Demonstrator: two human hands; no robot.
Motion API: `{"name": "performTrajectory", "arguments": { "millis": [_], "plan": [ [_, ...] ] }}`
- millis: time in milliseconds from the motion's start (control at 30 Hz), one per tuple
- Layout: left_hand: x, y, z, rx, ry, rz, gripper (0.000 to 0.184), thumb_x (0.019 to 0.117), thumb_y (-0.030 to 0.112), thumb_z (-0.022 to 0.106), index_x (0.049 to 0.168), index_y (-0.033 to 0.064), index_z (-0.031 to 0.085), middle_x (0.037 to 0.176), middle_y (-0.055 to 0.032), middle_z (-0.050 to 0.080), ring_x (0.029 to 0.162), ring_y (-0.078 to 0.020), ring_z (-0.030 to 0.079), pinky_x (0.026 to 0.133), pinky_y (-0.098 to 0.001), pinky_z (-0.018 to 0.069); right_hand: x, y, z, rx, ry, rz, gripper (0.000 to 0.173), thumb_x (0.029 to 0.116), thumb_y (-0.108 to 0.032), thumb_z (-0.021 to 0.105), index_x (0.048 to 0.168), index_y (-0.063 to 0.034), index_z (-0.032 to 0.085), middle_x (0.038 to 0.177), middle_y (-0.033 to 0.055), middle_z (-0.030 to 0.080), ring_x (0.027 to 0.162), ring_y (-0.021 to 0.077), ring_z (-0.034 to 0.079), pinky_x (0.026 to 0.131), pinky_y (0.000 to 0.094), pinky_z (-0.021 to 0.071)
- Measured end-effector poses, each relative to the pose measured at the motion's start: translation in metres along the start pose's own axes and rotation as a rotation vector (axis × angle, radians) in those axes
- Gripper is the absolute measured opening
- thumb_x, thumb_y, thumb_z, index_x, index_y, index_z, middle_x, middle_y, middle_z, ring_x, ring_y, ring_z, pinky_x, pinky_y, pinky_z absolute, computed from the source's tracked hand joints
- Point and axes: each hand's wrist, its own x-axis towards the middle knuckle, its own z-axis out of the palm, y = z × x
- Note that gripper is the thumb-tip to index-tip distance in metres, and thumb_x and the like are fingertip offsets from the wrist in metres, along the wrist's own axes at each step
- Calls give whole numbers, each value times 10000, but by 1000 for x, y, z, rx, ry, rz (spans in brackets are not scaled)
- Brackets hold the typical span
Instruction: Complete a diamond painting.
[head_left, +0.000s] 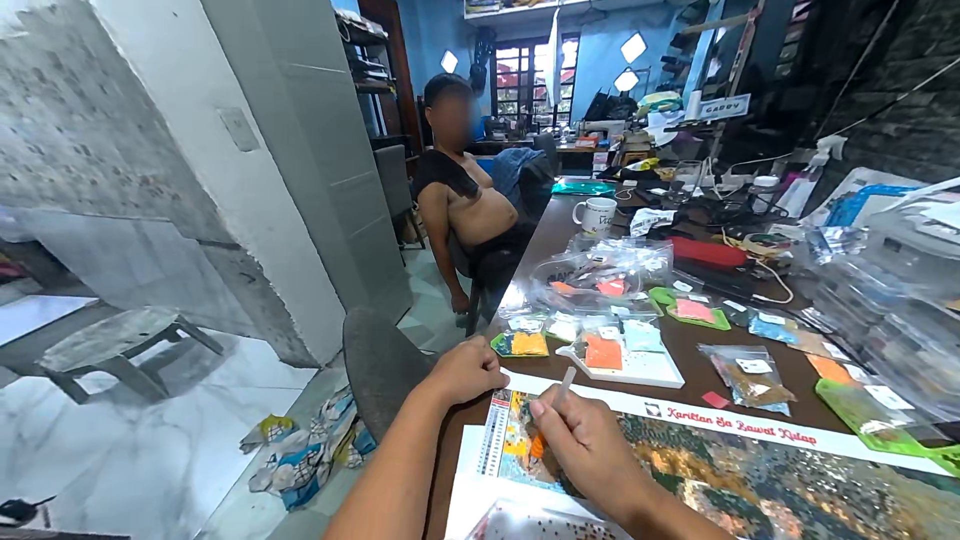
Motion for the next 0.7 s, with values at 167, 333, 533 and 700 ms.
{"name": "performTrajectory", "arguments": {
  "millis": [167, 333, 533, 700],
  "plan": [
    [-1, 2, 0, -4, -8, -19, 274, 966, 279, 694, 797, 75, 623, 1027, -70, 555, 946, -205, 542, 847, -435, 446, 0, 1, 0, -42, -16, 28, 354, 1062, -332, 446, 827, -115, 599, 614, -63, 465, 535, 4, 452, 506, 196, 380],
    [-1, 1, 0, -6, -3, -14, 280, 965, 283, 697, 788, 81, 618, 1009, -64, 553, 934, -199, 541, 836, -430, 446, -1, 7, 3, -99, 3, -17, 378, 1065, -339, 445, 802, -107, 585, 600, -50, 456, 522, 20, 444, 491, 210, 368],
    [-1, 0, 0, -16, -1, -12, 277, 968, 277, 693, 787, 80, 620, 1004, -59, 555, 936, -194, 540, 836, -421, 444, -2, 9, 2, -87, 26, -12, 369, 1064, -331, 443, 815, -107, 598, 621, -47, 481, 541, 19, 467, 507, 206, 391],
    [-2, 1, 0, -19, 2, -7, 267, 964, 265, 698, 803, 64, 628, 1020, -77, 568, 962, -215, 552, 857, -449, 453, -3, 8, 2, -77, 6, -10, 378, 1068, -338, 447, 812, -100, 591, 610, -39, 473, 529, 33, 461, 497, 222, 387]
  ]
}}
